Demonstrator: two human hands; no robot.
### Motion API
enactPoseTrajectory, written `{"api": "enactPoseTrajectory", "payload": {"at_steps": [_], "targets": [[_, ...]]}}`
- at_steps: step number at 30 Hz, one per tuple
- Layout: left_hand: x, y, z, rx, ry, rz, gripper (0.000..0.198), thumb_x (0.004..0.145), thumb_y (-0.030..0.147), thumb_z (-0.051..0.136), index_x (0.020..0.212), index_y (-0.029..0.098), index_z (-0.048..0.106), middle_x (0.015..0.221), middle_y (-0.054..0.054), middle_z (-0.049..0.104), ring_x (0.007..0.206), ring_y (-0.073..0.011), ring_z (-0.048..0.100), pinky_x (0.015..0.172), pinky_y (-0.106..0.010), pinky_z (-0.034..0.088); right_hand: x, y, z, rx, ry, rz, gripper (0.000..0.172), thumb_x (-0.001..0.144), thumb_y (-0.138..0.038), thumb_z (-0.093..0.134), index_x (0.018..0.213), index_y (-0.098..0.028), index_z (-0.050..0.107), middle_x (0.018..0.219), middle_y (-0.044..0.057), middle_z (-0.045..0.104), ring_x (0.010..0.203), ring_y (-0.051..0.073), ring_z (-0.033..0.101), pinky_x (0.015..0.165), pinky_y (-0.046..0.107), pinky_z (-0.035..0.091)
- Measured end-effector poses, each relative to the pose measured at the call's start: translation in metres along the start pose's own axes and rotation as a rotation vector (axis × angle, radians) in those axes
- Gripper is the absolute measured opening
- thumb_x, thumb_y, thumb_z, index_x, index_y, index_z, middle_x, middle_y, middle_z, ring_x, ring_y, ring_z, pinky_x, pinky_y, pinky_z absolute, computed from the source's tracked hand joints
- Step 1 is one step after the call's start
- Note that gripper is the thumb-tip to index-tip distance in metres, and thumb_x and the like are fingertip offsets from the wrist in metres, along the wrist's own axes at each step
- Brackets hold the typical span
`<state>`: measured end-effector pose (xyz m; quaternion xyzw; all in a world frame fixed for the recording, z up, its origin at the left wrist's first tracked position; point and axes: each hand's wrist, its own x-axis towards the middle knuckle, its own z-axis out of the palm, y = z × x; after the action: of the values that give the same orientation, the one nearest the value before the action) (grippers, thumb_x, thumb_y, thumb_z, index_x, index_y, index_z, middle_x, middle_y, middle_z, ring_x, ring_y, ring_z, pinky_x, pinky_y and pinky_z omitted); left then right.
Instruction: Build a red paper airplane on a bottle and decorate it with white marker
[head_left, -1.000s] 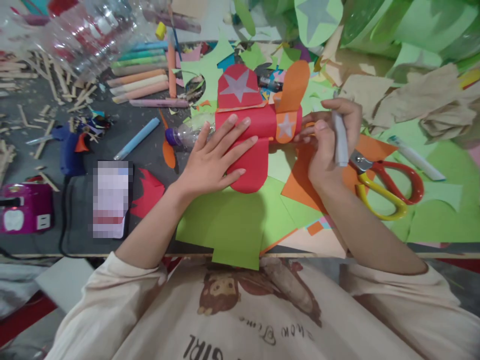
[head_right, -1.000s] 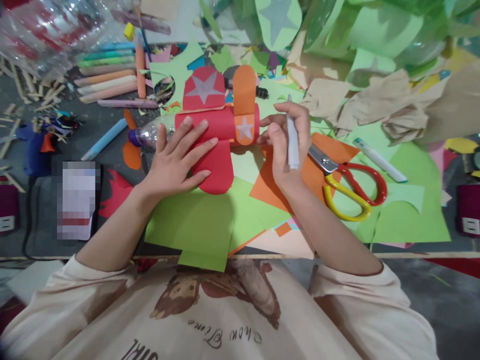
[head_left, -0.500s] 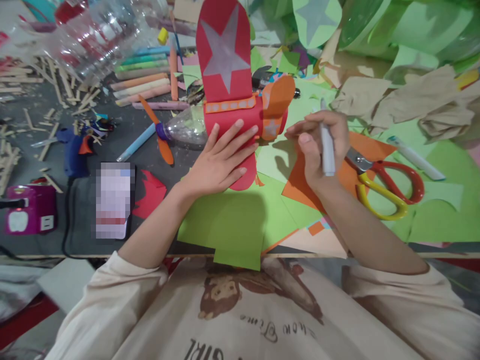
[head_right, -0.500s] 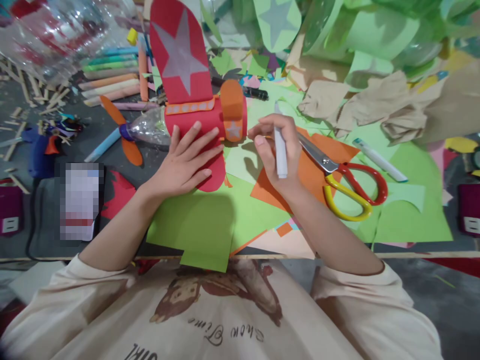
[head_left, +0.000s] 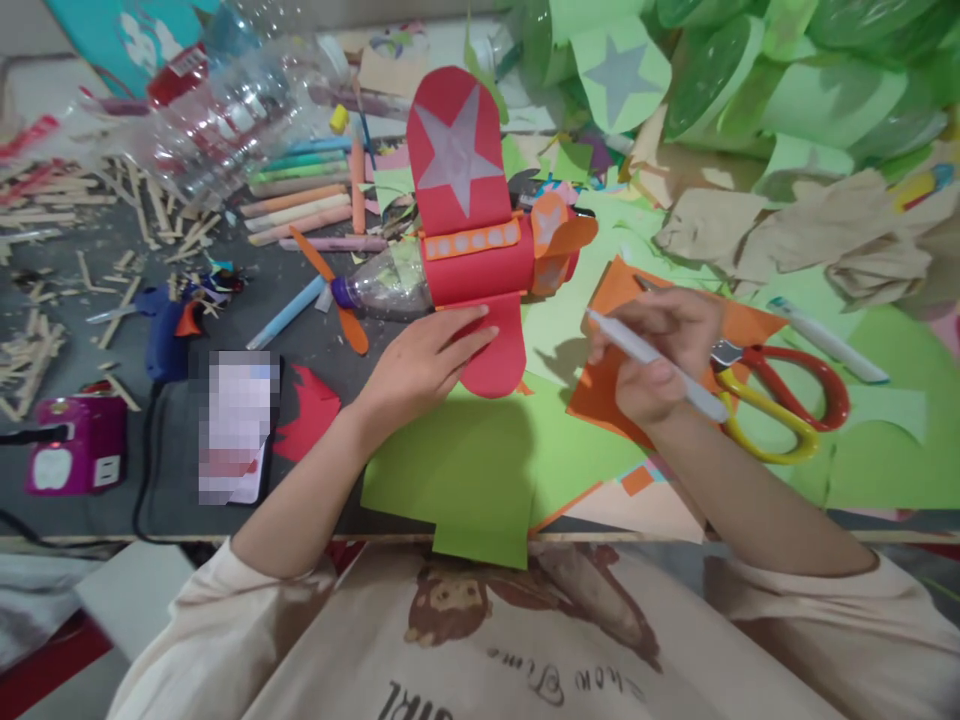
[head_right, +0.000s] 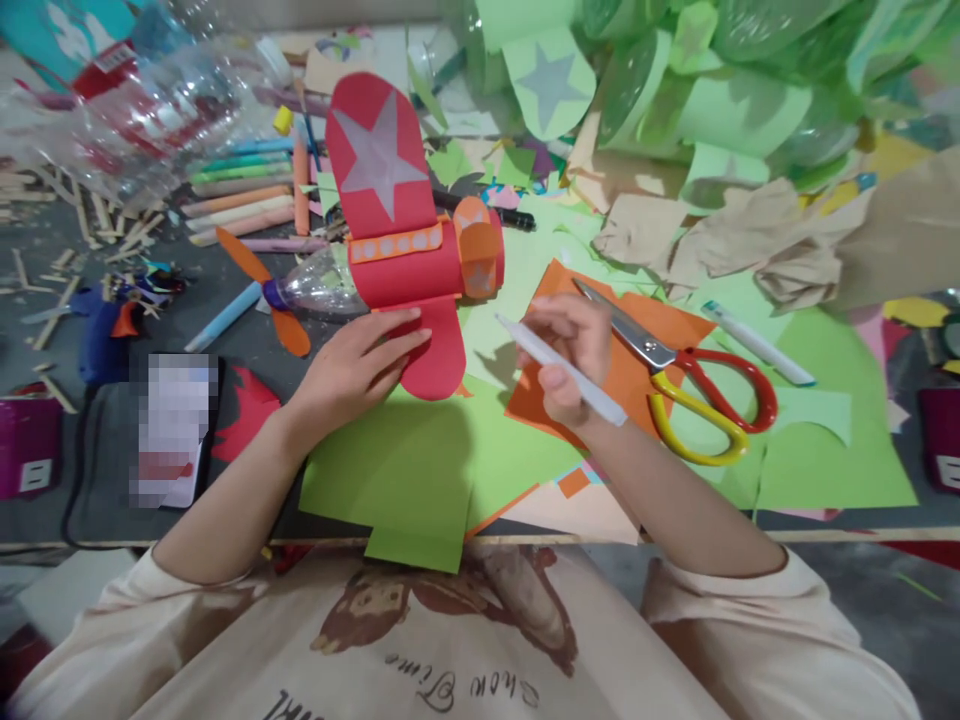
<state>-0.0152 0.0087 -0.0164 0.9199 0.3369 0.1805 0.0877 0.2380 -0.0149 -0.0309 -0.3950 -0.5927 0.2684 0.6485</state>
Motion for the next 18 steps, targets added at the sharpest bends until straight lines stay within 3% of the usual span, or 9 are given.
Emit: {"api": "enactPoseTrajectory", "payload": {"at_steps": [6,12,18], "targets": [[-0.002,0.000,0.005,0.049,-0.093,-0.117,0.046,0.099,0.042,0.049,0.136,0.015,0.059,0.129,-0.018,0.061,0.119,-0.0296,0.058,0.104,-0.046,0.048,0.001,0.000,0.003,0.030,-0.057,0.067,0.029,0.085,-0.059,0.059,0.101,-0.035,0.058,0.071,-0.002,0.055,0.042,0.014,0.044,0.036,0.029,0.035],[-0.003,0.000,0.010,0.017,-0.125,-0.034,0.049,0.103,0.041,0.038,0.141,0.014,0.051,0.134,-0.020,0.055,0.126,-0.0292,0.053,0.108,-0.045,0.046,-0.003,0.007,-0.003,0.014,-0.160,0.073,0.026,0.086,-0.058,0.056,0.098,-0.034,0.057,0.074,0.000,0.058,0.047,0.016,0.048,0.043,0.032,0.039],[-0.002,0.005,0.011,0.031,-0.051,0.080,0.048,0.102,0.039,0.039,0.136,0.008,0.055,0.127,-0.022,0.060,0.121,-0.0296,0.058,0.105,-0.043,0.049,0.002,0.000,0.001,-0.049,-0.310,-0.137,0.018,0.091,-0.044,0.053,0.084,-0.029,0.060,0.066,0.001,0.060,0.056,0.020,0.058,0.049,0.034,0.044]]}}
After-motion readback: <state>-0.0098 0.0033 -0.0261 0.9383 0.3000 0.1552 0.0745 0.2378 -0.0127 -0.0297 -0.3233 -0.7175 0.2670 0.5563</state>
